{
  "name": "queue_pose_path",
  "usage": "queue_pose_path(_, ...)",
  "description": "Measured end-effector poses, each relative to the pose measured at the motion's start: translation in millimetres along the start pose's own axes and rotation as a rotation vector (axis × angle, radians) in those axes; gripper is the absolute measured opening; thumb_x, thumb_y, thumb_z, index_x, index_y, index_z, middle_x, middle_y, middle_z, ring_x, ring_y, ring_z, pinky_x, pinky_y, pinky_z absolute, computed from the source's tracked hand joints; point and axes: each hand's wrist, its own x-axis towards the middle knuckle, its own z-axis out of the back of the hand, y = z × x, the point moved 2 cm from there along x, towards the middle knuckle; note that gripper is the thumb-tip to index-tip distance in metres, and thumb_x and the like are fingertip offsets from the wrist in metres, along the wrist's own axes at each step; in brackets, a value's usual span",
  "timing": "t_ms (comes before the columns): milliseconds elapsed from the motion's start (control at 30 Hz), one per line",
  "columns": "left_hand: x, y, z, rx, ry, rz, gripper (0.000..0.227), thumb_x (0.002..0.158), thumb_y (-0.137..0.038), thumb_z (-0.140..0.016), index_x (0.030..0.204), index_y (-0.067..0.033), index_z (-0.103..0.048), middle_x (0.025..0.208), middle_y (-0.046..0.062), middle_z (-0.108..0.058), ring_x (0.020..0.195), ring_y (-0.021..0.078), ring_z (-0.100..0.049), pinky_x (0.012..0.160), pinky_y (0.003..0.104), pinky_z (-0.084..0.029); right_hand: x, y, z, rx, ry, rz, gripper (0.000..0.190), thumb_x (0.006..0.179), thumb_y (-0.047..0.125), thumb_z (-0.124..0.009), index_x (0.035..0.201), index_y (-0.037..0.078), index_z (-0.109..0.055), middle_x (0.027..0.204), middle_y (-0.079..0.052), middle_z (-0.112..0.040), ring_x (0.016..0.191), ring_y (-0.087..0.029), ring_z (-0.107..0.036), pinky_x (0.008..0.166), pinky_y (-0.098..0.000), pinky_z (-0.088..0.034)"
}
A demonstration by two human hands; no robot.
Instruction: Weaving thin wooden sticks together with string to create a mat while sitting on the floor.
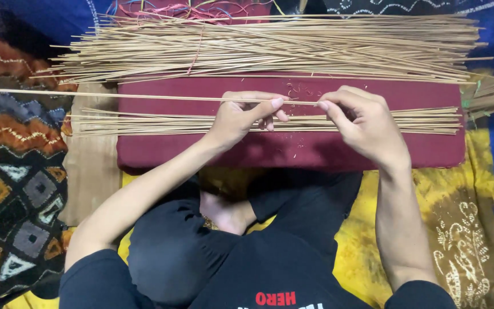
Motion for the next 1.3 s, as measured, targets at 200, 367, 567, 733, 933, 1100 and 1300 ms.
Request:
queue_pose_path(200,-3,5,-1,0.028,0.014,-0.007,0.02,0.094,-0.013,-0.076,0.11,-0.0009,-0.076,0.081,0.017,-0.078,0.059,0.0119,-0.07,0.054,0.02,-0.053,4,16,-16,-0.004,0.017,0.053,0.013,0.102,0.003,-0.067,0.106,0.007,-0.078,0.073,-0.012,-0.064,0.065,-0.033,-0.062,0.06,-0.0414,-0.048)
queue_pose_path(367,1,1,1,0.012,-0.043,-0.023,0.019,0.096,-0.013,-0.074,0.11,-0.0007,-0.076,0.081,0.017,-0.078,0.058,0.0112,-0.069,0.053,0.019,-0.052,-6,-29,8,-0.008,-0.095,-0.005,0.013,0.109,0.001,-0.066,0.106,0.005,-0.078,0.074,-0.011,-0.066,0.065,-0.027,-0.06,0.064,-0.038,-0.048)
queue_pose_path(567,6,8,0,0.005,-0.083,-0.004,0.02,0.095,-0.014,-0.075,0.109,0.0002,-0.076,0.081,0.018,-0.078,0.056,0.0107,-0.068,0.05,0.02,-0.051,-2,-5,3,-0.002,-0.137,0.021,0.005,0.106,0.001,-0.071,0.107,0.002,-0.076,0.086,-0.014,-0.069,0.074,-0.028,-0.064,0.066,-0.0391,-0.05)
queue_pose_path(733,5,0,-3,0.002,-0.075,-0.004,0.021,0.096,-0.014,-0.074,0.112,-0.0003,-0.075,0.083,0.018,-0.078,0.057,0.0104,-0.067,0.051,0.019,-0.05,-4,-37,-3,0.026,-0.118,0.046,0.006,0.104,-0.002,-0.072,0.104,0.002,-0.077,0.09,-0.016,-0.071,0.082,-0.033,-0.069,0.071,-0.042,-0.053)
queue_pose_path(933,5,7,2,0.014,-0.07,0.003,0.022,0.096,-0.017,-0.074,0.113,-0.0023,-0.076,0.084,0.018,-0.079,0.055,0.0103,-0.067,0.049,0.02,-0.051,-4,-34,-3,0.208,-0.196,-0.185,0.023,0.12,0.008,-0.05,0.112,0.0,-0.07,0.09,-0.016,-0.071,0.074,-0.019,-0.063,0.06,-0.0298,-0.048)
queue_pose_path(1100,-3,-8,-12,0.048,0.104,0.138,0.035,0.103,-0.03,-0.064,0.125,-0.0045,-0.07,0.092,0.018,-0.079,0.06,0.0106,-0.069,0.051,0.019,-0.053,-1,0,-14,0.046,-0.007,-0.067,0.011,0.105,0.001,-0.066,0.108,0.006,-0.076,0.081,-0.014,-0.071,0.072,-0.027,-0.069,0.052,-0.0357,-0.049)
queue_pose_path(1300,-15,-58,-24,0.677,0.469,-0.079,0.036,0.098,-0.027,-0.06,0.122,-0.0023,-0.073,0.083,0.003,-0.082,0.05,0.0078,-0.063,0.048,0.02,-0.048,-14,-11,17,0.104,-0.112,-0.217,0.011,0.104,-0.009,-0.065,0.112,-0.008,-0.073,0.093,-0.011,-0.069,0.074,-0.014,-0.061,0.06,-0.0241,-0.044)
